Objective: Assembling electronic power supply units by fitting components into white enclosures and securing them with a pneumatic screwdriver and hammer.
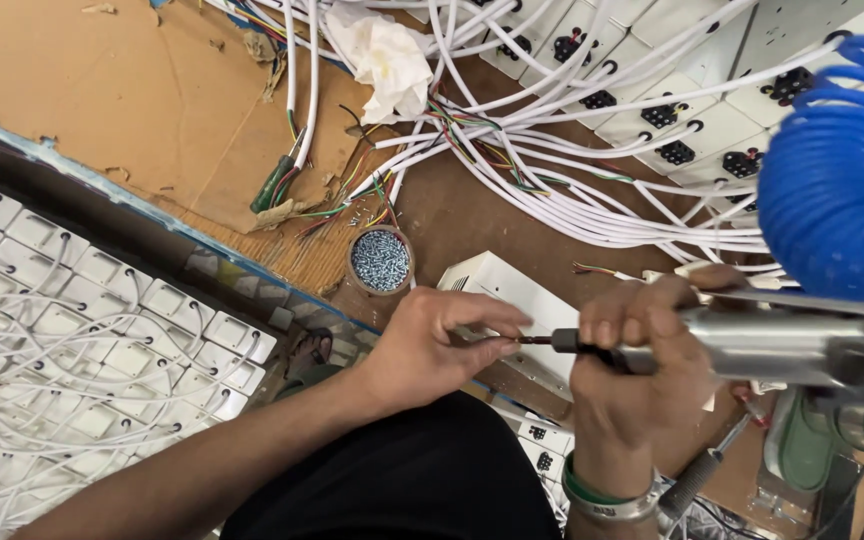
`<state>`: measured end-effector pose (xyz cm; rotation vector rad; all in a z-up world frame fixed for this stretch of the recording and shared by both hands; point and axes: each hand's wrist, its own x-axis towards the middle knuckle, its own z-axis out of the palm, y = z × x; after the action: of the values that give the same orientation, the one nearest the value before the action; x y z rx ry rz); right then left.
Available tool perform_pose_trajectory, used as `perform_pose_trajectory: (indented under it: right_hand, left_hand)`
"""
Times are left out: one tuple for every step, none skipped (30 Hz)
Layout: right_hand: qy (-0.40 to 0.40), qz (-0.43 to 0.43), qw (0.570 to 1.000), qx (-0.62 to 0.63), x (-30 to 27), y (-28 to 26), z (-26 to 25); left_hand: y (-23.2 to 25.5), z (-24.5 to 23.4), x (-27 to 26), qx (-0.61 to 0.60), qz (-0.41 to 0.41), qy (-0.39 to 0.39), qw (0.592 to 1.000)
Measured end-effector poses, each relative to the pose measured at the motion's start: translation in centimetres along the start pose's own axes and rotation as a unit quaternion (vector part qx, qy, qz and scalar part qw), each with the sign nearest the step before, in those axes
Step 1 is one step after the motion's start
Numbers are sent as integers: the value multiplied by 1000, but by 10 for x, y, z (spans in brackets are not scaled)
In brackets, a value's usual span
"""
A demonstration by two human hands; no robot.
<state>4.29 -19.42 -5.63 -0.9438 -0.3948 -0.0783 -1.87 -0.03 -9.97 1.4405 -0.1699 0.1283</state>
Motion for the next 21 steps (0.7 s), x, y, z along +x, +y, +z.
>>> perform_pose_trajectory:
  right_hand:
    - [0,1,1000,-1,1,7,4]
    - [18,24,1000,-1,1,14,8]
    - [36,48,998,-2,2,20,11]
    - [36,49,998,-4,3,27,9]
    - [15,32,999,-24,5,35,6]
    - [-5,16,999,-44,7,43,4]
    - [-5,17,999,-44,11,46,7]
    - [1,24,999,-38,14,48,10]
    - [6,31,999,-35,19,50,12]
    - [5,33,999,-37,20,51,13]
    - [-6,28,998,-62,21,53,14]
    - [-18,23,996,-87,22,54,16]
    - [-20,25,996,-87,22,56,16]
    - [-39,16,990,-134,22,58,17]
    - [-56,8,982,-181,21,59,18]
    - [-57,11,982,-180,22,60,19]
    - [-53,20,984,-169,23,60,19]
    - [-49,29,986,-158,24,59,19]
    - [-50,29,986,-157,25,60,18]
    - [-53,45,986,-152,27,61,17]
    - [-55,61,986,-148,28,61,15]
  left_hand:
    - [1,-2,3,-1,-1,0,1000]
    - [1,-4,5,87,50,9,995]
    - [2,-6,7,174,101,18,979]
    - [-5,-7,10,172,100,18,980]
    - [-12,-8,13,212,123,36,969]
    - [-19,-10,16,250,147,53,956]
    - [-24,-10,19,251,145,54,956]
    - [-29,-11,22,251,147,63,955]
    - [-34,-9,25,248,150,73,954]
    - [-35,-9,27,247,149,75,955]
    - [-36,-9,28,241,127,69,960]
    - [-37,-9,29,235,104,62,964]
    - [-40,-8,29,235,103,65,964]
    - [-44,-8,28,228,106,71,965]
    - [-47,-8,27,221,108,76,966]
    - [-47,-8,27,221,106,77,966]
    - [-47,-7,27,217,87,76,969]
    - [-46,-6,28,212,67,74,972]
    - [-48,-6,27,212,68,74,972]
    - [-50,-5,26,201,71,85,973]
    - [-53,-3,25,188,74,95,975]
